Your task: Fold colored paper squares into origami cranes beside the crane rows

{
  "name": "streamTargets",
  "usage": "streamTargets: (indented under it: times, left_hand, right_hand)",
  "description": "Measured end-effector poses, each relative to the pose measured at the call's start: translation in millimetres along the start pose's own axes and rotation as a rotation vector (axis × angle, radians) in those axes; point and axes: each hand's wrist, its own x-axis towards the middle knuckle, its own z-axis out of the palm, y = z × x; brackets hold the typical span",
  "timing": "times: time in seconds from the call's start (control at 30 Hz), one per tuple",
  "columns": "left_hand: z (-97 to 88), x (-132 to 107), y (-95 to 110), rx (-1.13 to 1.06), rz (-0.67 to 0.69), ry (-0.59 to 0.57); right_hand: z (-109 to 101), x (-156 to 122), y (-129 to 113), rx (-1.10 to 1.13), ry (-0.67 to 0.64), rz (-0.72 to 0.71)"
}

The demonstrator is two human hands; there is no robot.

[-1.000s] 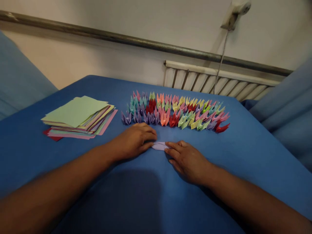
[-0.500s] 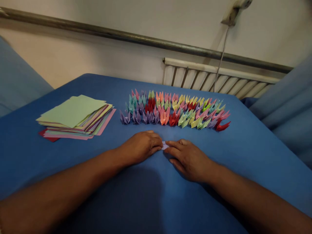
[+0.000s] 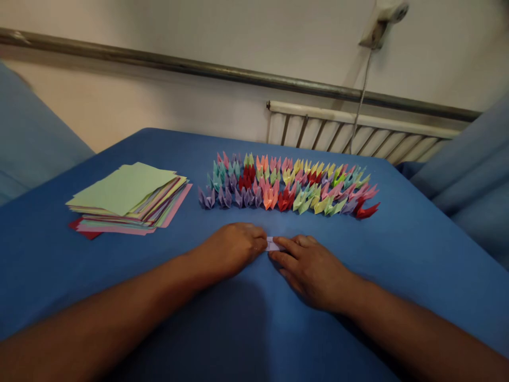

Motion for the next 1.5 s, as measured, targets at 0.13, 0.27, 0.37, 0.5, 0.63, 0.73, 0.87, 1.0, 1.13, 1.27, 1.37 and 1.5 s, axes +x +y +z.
streamTargets:
  times: [0.13,0.27,0.37,0.5,0.63,0.73,0.87,1.0,1.13,1.27,1.37,1.5]
  left_hand:
    - [0.5,0,0,-0.006,0.009,-0.023]
    - [0.5,0,0,-0.016,-0.006,-0.013]
    - [-0.6,1,-1,0.015,-0.012,-0.059]
    - [-2.6,2,0,0.022,-0.045,-0.116]
    - [-2.5,4,3,0.051,-0.081,-0.125]
    - [-1.3,6,6,0.1,-0.109,-0.13]
    - [-2.2,7,7,0.108,-0.094,-0.119]
    - [-4.6,7,6,0.092,-0.069,-0.131]
    - [-4.1,8,5,0.066,-0.111,-0.118]
    - [-2.2,9,4,0.008,-0.135,-0.101]
    - [-1.0,11,4,-0.056,-0.187,-0.072]
    - [0.9,15,4,-0.152,-0.311,-0.032]
  right_hand:
    - [3,0,-2,-0.019,0.014,0.018]
    - [5,0,-3,-0.024,0.04,0.033]
    - [6,0,-3,-0.018,0.039,0.046]
    - [7,-1,-3,-0.008,0.026,0.069]
    - [9,0,-5,-0.008,0.031,0.072]
    - [10,2,-7,-0.018,0.034,0.072]
    - [10,3,-9,-0.014,0.031,0.074]
    - [11,3,-9,-0.006,0.033,0.078]
    - [12,3,-9,-0.002,0.05,0.086]
    - [8,4,-12,0.007,0.034,0.094]
    - [6,4,-12,-0.014,0.025,0.095]
    - [10,2,-12,-0.059,0.039,0.037]
